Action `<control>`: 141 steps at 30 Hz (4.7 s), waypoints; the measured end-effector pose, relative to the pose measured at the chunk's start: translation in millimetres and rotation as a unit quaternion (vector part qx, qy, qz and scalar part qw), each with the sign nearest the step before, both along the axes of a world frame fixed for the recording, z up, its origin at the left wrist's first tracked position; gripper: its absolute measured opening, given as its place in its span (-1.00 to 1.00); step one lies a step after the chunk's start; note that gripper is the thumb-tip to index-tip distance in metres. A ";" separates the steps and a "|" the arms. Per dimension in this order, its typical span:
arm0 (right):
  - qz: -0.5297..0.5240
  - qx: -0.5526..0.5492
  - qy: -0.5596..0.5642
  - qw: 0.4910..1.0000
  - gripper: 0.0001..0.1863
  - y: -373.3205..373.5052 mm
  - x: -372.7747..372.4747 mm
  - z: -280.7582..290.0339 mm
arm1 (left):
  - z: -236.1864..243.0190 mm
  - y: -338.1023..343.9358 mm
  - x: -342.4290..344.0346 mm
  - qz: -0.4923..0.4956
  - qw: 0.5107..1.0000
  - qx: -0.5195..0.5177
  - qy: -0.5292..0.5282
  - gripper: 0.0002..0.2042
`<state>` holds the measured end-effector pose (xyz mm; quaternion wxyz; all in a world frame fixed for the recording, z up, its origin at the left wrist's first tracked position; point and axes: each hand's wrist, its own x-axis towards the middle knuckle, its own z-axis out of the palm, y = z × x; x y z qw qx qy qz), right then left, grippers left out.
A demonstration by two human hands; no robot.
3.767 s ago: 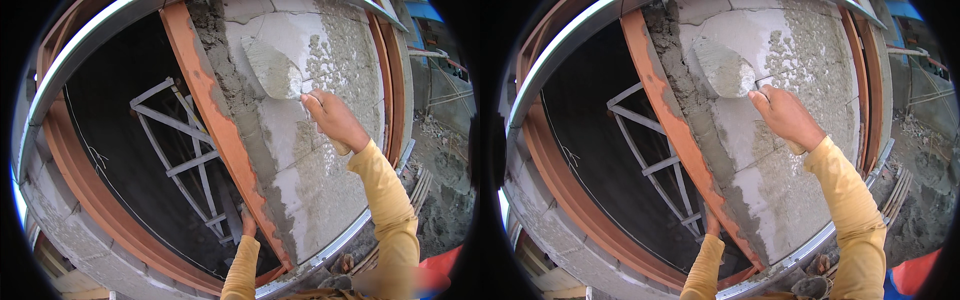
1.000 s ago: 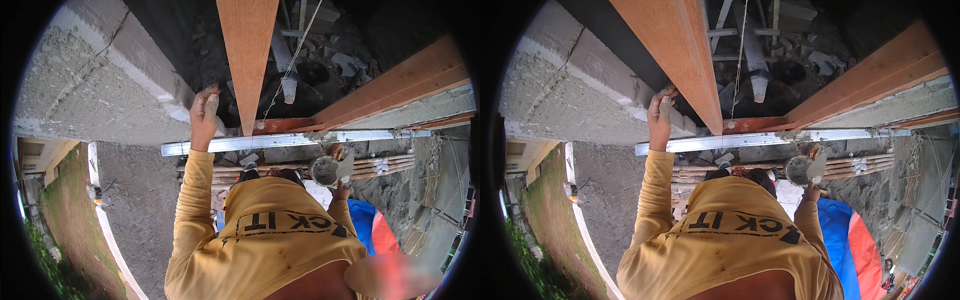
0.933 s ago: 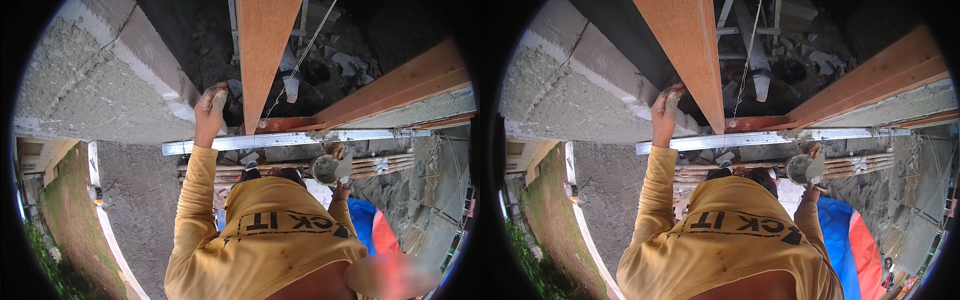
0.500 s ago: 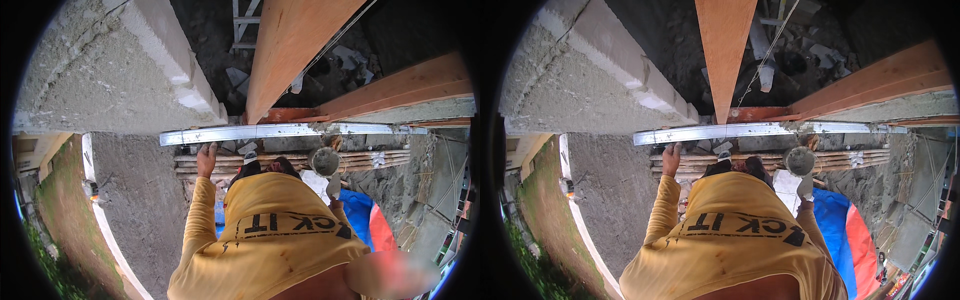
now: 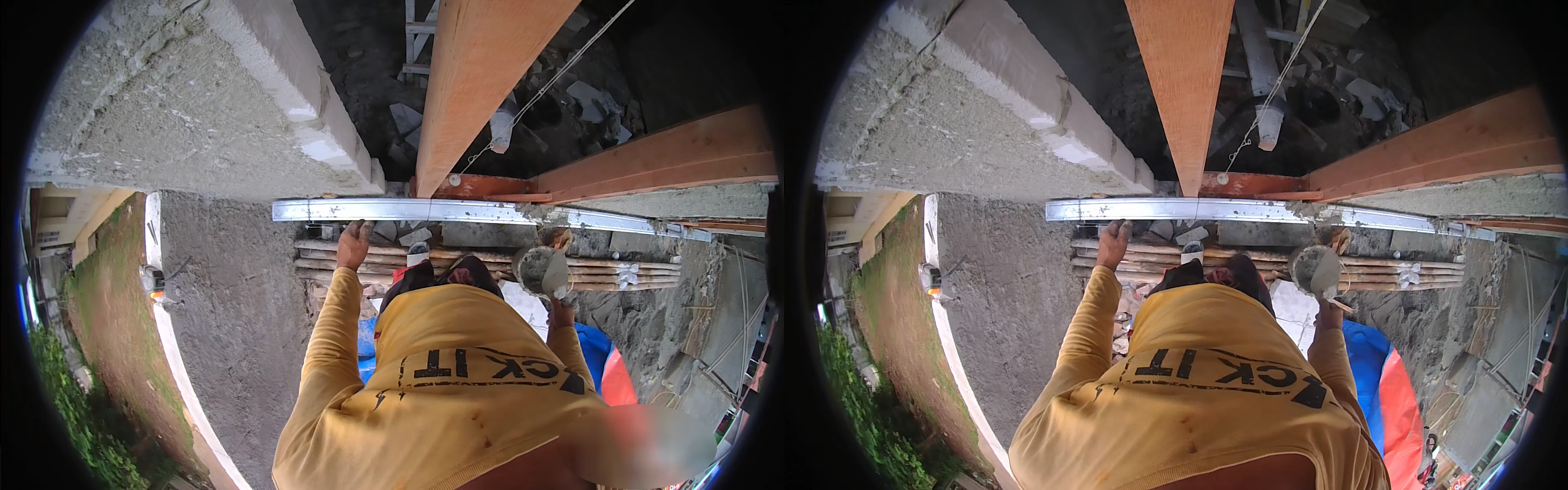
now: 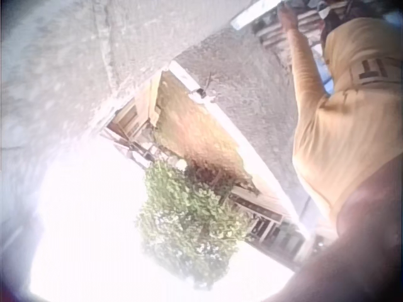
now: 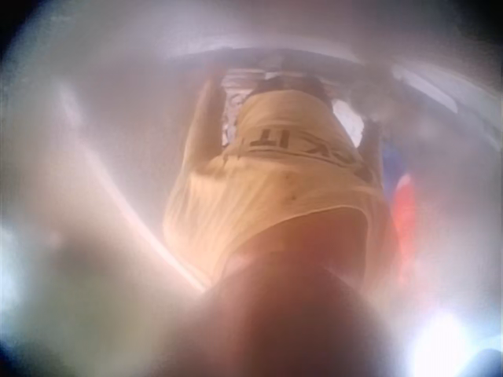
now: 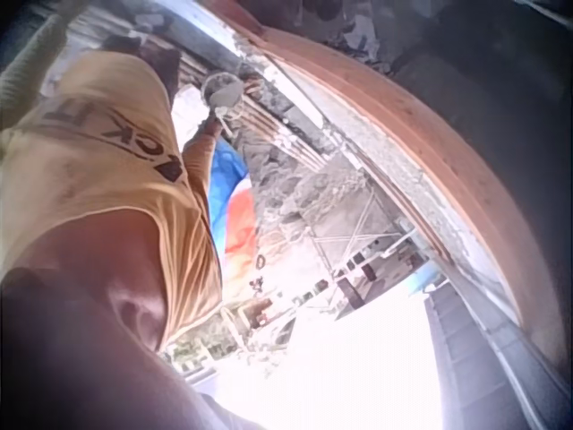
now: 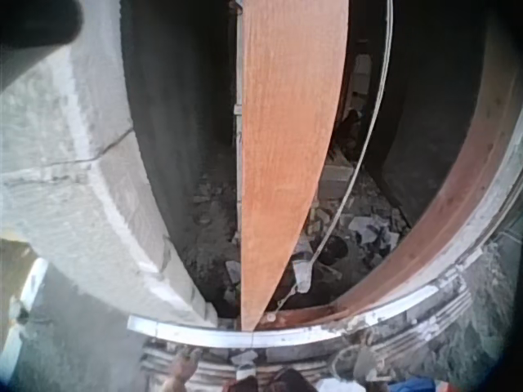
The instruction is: The person scoops cement from a bucket using a trowel and applies it to a wall surface, smoothing it along a metal guide. The person then uses a shovel to mix a pile of cement on the ground.
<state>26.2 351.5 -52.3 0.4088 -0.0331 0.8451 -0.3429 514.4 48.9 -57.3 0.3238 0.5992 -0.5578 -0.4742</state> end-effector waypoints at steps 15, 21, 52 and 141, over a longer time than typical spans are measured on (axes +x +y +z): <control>-0.060 0.063 -0.118 0.989 -0.77 39.4 -51.4 -2.9 | 17.3 12.9 -87.3 0.000 0.999 0.047 -0.013 -0.69; 0.057 0.054 -0.144 0.986 -0.75 54.4 -67.0 -34.8 | -96.5 108.1 -9.4 0.053 0.970 0.172 -0.162 -0.51; -0.286 0.051 -0.176 0.941 -0.63 87.7 210.2 -26.7 | -10.6 -73.9 -39.2 -0.260 0.954 0.020 -0.149 -0.64; -0.571 0.134 0.015 0.809 -0.44 164.4 204.5 -40.2 | -29.4 -43.8 -253.0 -0.561 0.735 0.217 -0.312 -0.66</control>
